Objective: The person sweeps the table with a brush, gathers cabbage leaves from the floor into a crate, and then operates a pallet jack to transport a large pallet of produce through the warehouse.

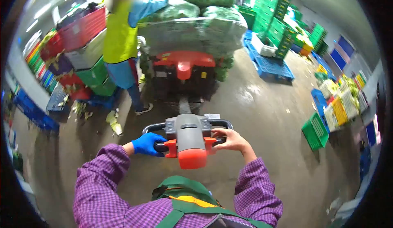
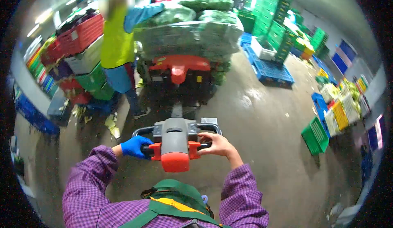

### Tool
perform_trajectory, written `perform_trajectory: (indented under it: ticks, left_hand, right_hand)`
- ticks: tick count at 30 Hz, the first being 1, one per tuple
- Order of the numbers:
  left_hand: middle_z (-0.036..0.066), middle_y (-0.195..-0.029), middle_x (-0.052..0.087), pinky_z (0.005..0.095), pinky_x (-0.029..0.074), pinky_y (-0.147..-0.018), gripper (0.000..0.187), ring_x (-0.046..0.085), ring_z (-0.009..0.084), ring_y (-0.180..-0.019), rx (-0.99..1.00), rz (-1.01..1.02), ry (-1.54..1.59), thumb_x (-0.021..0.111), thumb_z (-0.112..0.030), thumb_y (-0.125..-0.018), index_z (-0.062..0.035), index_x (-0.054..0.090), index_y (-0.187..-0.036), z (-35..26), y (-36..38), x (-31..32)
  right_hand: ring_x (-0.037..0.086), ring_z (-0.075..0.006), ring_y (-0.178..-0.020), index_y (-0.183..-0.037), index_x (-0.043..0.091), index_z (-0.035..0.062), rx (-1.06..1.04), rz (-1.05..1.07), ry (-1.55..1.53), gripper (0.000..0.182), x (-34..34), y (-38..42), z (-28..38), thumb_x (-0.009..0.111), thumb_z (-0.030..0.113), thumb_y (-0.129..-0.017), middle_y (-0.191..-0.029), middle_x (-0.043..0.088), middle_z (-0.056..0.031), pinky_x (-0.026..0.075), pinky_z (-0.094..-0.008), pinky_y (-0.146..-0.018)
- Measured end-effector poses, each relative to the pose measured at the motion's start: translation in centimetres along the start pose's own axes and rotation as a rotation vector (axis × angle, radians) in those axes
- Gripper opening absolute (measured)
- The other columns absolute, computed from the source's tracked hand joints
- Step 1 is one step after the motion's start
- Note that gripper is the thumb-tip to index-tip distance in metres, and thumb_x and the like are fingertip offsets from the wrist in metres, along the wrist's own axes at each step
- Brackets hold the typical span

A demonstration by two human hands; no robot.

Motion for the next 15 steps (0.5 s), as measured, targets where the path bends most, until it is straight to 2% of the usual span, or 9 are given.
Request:
perform_trajectory:
  ticks: [2,4,6,12,15]
  left_hand:
    - [0.011,-0.099,0.065,0.0318,0.048,-0.085,0.053,0.062,0.0205,-0.091,0.014,-0.044,-0.016,0.082,-0.027,-0.064,-0.0038,0.063,-0.108,0.12,0.11,0.01]
    - [0.013,-0.102,0.065,0.0339,0.048,-0.085,0.057,0.062,0.0246,-0.095,-0.003,-0.006,-0.020,0.080,-0.033,-0.065,-0.0064,0.062,-0.112,0.02,0.00,0.08]
    - [0.013,-0.101,0.066,0.0344,0.048,-0.085,0.057,0.062,0.0257,-0.094,-0.030,-0.007,0.009,0.080,-0.034,-0.064,-0.0070,0.063,-0.112,0.10,-0.03,0.19]
    - [0.014,-0.100,0.065,0.0348,0.048,-0.084,0.057,0.062,0.0274,-0.092,-0.006,-0.023,-0.043,0.080,-0.034,-0.063,-0.0071,0.063,-0.110,-0.27,0.06,0.15]
    - [0.012,-0.102,0.065,0.0329,0.048,-0.085,0.053,0.063,0.0241,-0.093,0.003,-0.025,-0.057,0.080,-0.026,-0.063,-0.0055,0.063,-0.109,-0.38,0.05,0.06]
  right_hand:
    - [0.060,-0.0190,-0.100,-0.125,0.053,0.0055,0.028,-0.016,0.009,0.073,-0.09,0.27,1.19,0.080,0.022,-0.060,-0.104,0.064,-0.0085,0.046,-0.0320,-0.093]
    - [0.060,-0.0193,-0.100,-0.125,0.053,0.0051,0.006,-0.002,0.030,0.074,-0.09,0.05,0.87,0.080,0.024,-0.059,-0.104,0.065,-0.0086,0.045,-0.0324,-0.093]
    - [0.061,-0.0207,-0.101,-0.126,0.054,0.0097,0.024,-0.017,0.036,0.077,-0.19,0.18,0.79,0.082,0.036,-0.059,-0.107,0.065,-0.0067,0.045,-0.0336,-0.094]
    - [0.061,-0.0219,-0.103,-0.127,0.053,0.0101,0.030,0.005,0.051,0.079,-0.32,0.18,0.95,0.083,0.037,-0.058,-0.108,0.065,-0.0070,0.045,-0.0343,-0.095]
    - [0.061,-0.0222,-0.103,-0.126,0.053,0.0096,0.031,0.006,0.039,0.080,-0.30,0.08,0.56,0.083,0.038,-0.058,-0.108,0.065,-0.0073,0.045,-0.0348,-0.095]
Point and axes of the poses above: each hand's wrist, its own y-axis away from the middle knuckle, its own x-axis out of the palm, z = x × y, the point moved 3 cm from there along -y, towards the middle knuckle
